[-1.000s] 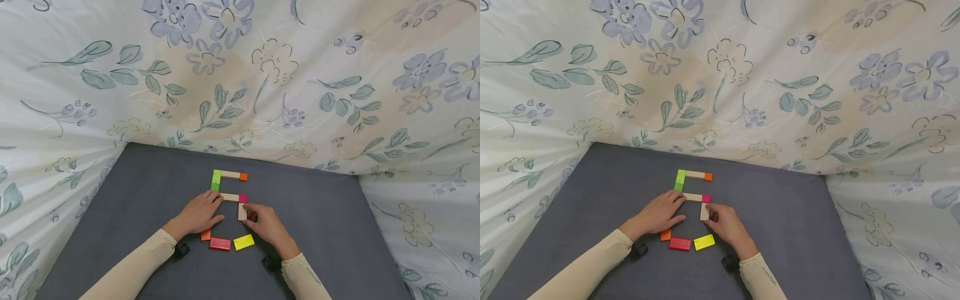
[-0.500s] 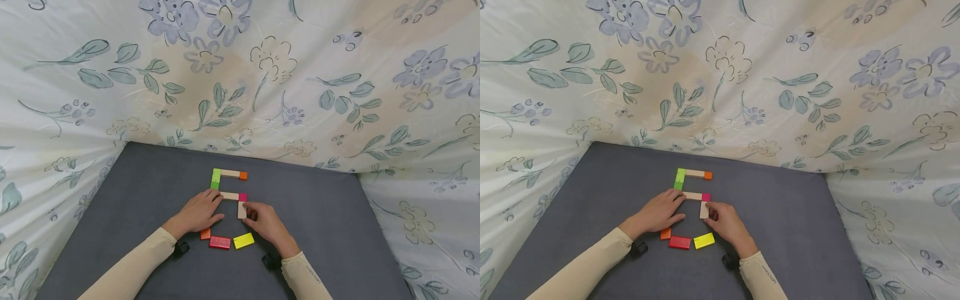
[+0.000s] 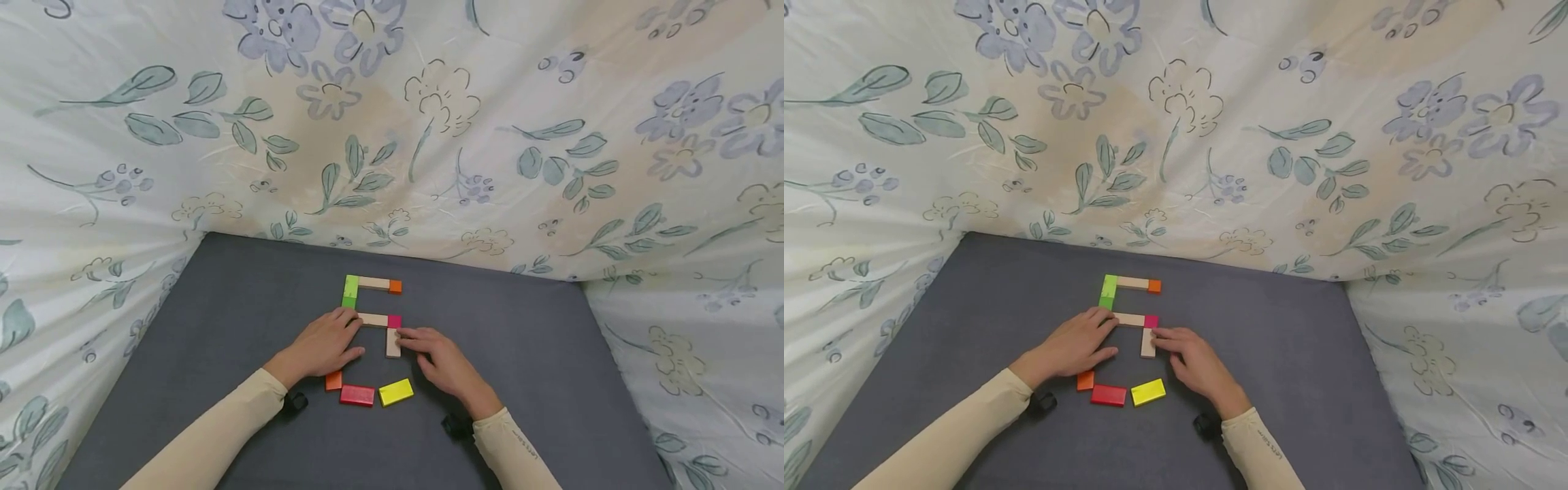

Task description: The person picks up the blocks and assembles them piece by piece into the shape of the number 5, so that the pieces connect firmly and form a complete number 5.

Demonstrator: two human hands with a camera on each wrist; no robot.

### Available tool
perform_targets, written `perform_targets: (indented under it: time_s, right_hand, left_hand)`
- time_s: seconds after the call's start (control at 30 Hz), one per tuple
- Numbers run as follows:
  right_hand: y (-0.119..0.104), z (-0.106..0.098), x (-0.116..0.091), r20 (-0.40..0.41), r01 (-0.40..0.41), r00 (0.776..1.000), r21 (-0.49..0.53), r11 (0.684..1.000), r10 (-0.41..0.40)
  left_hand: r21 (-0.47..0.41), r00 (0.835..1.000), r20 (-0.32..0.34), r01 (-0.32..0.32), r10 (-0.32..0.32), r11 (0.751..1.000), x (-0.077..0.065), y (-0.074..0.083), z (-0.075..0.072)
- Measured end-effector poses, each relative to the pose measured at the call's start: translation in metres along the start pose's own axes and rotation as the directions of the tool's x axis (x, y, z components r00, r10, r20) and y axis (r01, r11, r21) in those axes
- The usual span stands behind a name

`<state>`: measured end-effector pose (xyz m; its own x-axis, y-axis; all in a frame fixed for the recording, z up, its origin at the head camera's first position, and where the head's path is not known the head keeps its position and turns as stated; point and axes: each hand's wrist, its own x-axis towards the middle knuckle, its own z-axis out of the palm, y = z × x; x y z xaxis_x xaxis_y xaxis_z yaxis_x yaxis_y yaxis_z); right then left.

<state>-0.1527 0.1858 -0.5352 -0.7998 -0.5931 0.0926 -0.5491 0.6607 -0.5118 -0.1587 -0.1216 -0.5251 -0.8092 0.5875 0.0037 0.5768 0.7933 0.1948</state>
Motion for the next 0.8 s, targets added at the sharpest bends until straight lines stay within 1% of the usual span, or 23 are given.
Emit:
perform_targets:
  time_s: [0.17,0.33,0.43,0.57,0.8]
  right_hand:
    - [0.006,-0.008,0.001,0.060,0.056,0.997,-0.024,0.998,-0.054]
    - [0.008,-0.012,0.004,0.097,0.072,0.993,-0.062,0.995,-0.065]
    - [0.006,-0.014,0.007,0.110,0.071,0.992,-0.079,0.994,-0.062]
    - [0.004,-0.015,0.008,0.122,0.070,0.991,-0.085,0.994,-0.060]
    - [0.004,-0.015,0.005,0.109,0.074,0.992,-0.075,0.994,-0.066]
  left_hand:
    - [-0.017,1.000,0.002,0.002,-0.002,1.000,0.000,0.000,-0.001]
    - [-0.026,1.000,-0.011,0.012,-0.012,1.000,0.001,-0.001,0.000]
    - [-0.039,0.999,-0.031,0.012,-0.013,0.999,0.003,-0.001,0.000]
    - [-0.040,0.999,-0.054,-0.002,0.000,0.999,0.004,0.000,-0.003]
    - [0.001,0.998,-0.067,-0.003,0.003,1.000,0.008,0.005,-0.003]
